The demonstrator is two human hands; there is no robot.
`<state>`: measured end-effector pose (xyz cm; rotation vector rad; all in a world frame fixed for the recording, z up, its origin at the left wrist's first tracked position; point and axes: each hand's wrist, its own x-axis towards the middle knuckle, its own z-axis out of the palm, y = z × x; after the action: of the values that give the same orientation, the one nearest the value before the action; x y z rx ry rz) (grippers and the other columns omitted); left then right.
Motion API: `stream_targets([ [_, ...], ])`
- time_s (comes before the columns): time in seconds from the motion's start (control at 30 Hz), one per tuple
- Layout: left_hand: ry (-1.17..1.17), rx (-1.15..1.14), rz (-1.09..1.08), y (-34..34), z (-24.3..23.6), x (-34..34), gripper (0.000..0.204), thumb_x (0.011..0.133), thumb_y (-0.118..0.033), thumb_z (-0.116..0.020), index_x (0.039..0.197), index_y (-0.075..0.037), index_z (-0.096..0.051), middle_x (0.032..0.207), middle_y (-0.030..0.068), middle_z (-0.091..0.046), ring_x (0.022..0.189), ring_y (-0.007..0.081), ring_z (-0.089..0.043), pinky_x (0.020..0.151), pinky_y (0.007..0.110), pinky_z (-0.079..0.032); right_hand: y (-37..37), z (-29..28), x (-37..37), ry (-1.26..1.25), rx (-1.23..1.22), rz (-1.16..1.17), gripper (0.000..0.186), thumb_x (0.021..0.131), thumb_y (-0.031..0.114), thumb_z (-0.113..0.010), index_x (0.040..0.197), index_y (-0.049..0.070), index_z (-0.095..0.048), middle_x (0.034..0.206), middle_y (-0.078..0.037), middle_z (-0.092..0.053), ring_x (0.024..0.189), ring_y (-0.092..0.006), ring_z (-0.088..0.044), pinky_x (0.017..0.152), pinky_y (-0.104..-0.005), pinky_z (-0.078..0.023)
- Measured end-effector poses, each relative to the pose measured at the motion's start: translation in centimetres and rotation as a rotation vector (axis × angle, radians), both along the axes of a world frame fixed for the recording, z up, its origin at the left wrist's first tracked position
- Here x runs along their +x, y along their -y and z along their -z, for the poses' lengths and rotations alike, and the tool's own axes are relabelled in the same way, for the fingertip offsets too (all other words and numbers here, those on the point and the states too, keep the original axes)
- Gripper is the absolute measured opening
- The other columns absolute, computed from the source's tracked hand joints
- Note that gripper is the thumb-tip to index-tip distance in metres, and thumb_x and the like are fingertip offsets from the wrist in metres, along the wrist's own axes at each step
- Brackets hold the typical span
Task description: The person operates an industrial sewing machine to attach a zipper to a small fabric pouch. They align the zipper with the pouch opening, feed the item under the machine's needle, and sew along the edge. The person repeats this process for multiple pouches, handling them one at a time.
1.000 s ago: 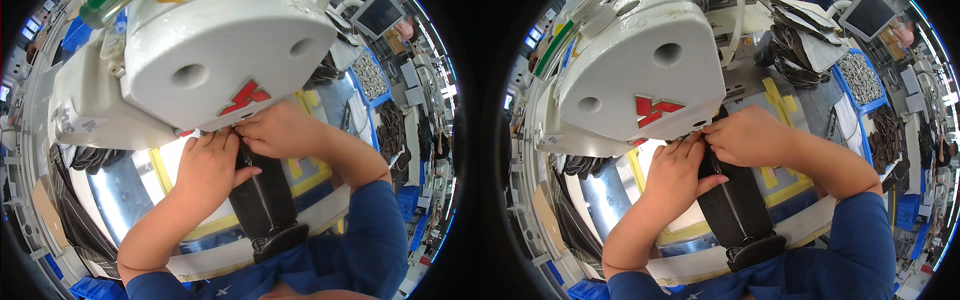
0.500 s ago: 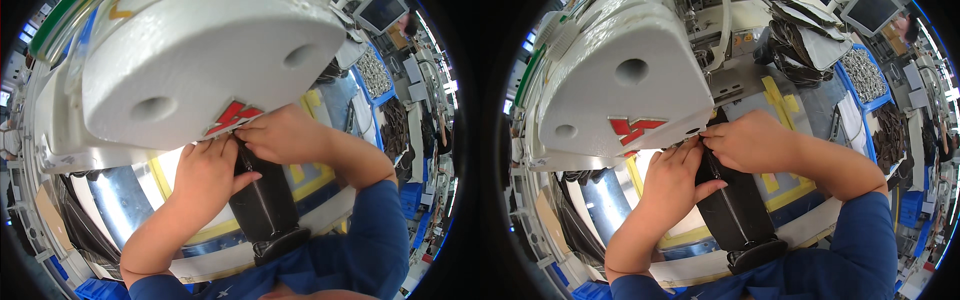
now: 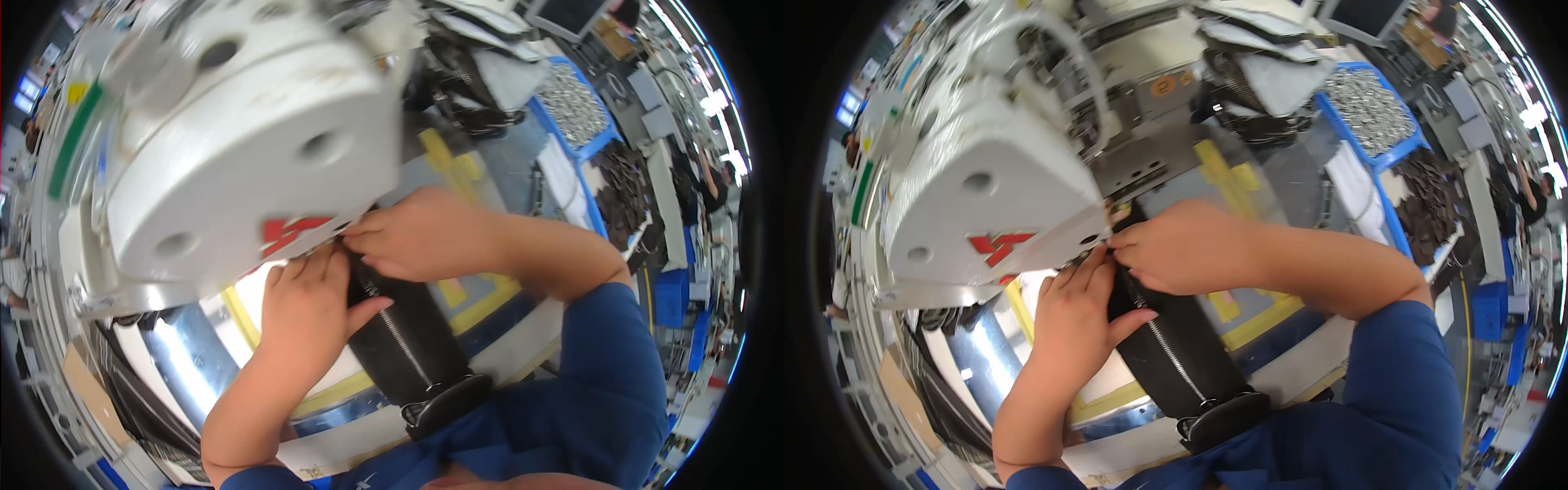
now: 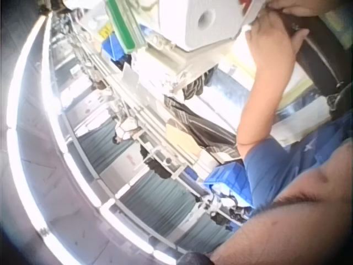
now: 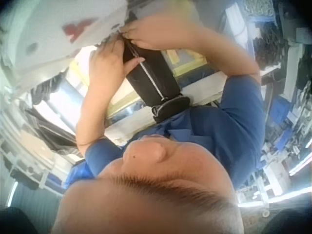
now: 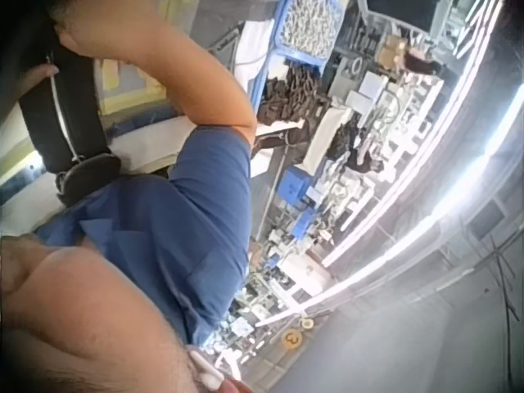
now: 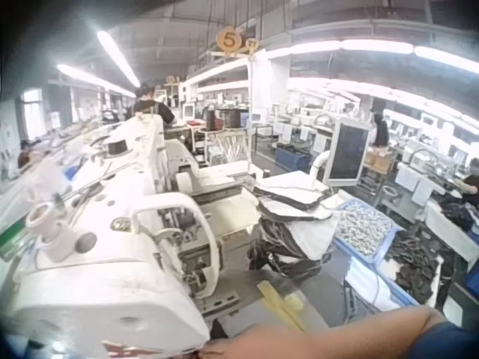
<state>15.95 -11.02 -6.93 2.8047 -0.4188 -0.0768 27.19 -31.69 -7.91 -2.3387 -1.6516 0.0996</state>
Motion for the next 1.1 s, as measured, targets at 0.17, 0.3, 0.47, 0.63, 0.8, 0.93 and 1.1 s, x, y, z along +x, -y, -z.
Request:
stream_targets([
  [0.17,0.038,-0.021,0.010,0.2,0.5,-0.2,0.086,0.077,-0.053,-0.087,0.137,0.004,-0.063,0.148,0.0228,-0.064,0.123,0.0405,-0.064,0.106,0.049,-0.047,0.0,1.8,0.5,-0.083,0.112,0.007,0.021,0.096,0.024,-0.065,0.101,0.009,-0.078,0.122,-0.004,-0.076,0.107,-0.0222,-0.076,0.075,-0.0387,-0.064],
  [0.3,0.088,-0.022,0.109,1.2,0.9,-0.2,0.088,0.078,-0.052,-0.086,0.140,0.006,-0.061,0.151,0.0243,-0.061,0.134,0.0429,-0.059,0.113,0.052,-0.041,1.3,-0.2,0.7,-0.171,-0.188,0.039,0.025,0.097,0.026,-0.062,0.106,0.009,-0.078,0.124,-0.007,-0.075,0.106,-0.0241,-0.075,0.084,-0.0419,-0.063],
  [0.47,0.209,-0.010,0.117,1.6,3.4,-0.5,0.082,0.088,-0.055,-0.080,0.140,0.007,-0.062,0.149,0.0238,-0.062,0.137,0.0422,-0.058,0.115,0.054,-0.040,7.5,-3.8,1.8,-0.112,-0.023,0.365,0.023,0.097,0.026,-0.065,0.103,0.010,-0.080,0.116,-0.009,-0.075,0.105,-0.0297,-0.074,0.091,-0.0452,-0.060],
  [0.63,0.239,-0.034,0.123,2.3,3.6,-0.6,0.078,0.089,-0.053,-0.079,0.138,0.007,-0.063,0.147,0.0246,-0.063,0.135,0.0420,-0.059,0.115,0.055,-0.041,21.5,-3.2,9.7,0.138,0.329,1.032,0.021,0.087,0.023,-0.071,0.093,0.007,-0.081,0.097,-0.018,-0.078,0.091,-0.0392,-0.075,0.086,-0.0503,-0.060],
  [0.8,0.228,-0.047,0.141,2.0,3.7,-0.6,0.079,0.086,-0.047,-0.083,0.140,0.007,-0.061,0.151,0.0250,-0.060,0.138,0.0429,-0.056,0.115,0.053,-0.041,29.5,1.2,14.3,0.243,0.007,1.120,0.018,0.090,0.017,-0.071,0.100,0.006,-0.081,0.102,-0.022,-0.078,0.099,-0.0426,-0.074,0.093,-0.0510,-0.058],
  [0.93,0.251,-0.024,0.124,1.9,3.4,-0.6,0.079,0.087,-0.051,-0.082,0.139,0.006,-0.063,0.149,0.0226,-0.062,0.136,0.0396,-0.059,0.114,0.051,-0.043,28.4,1.6,14.9,0.219,-0.004,1.135,0.020,0.090,0.011,-0.070,0.105,0.005,-0.080,0.103,-0.024,-0.077,0.102,-0.0433,-0.074,0.095,-0.0510,-0.057],
  [1.1,0.252,-0.051,0.125,1.8,3.5,-0.7,0.082,0.087,-0.051,-0.082,0.142,0.006,-0.061,0.150,0.0225,-0.061,0.137,0.0400,-0.058,0.114,0.052,-0.043,28.1,0.5,14.8,0.292,0.018,1.124,0.033,0.085,0.009,-0.068,0.115,0.004,-0.079,0.103,-0.026,-0.076,0.101,-0.0440,-0.073,0.095,-0.0522,-0.056],
])
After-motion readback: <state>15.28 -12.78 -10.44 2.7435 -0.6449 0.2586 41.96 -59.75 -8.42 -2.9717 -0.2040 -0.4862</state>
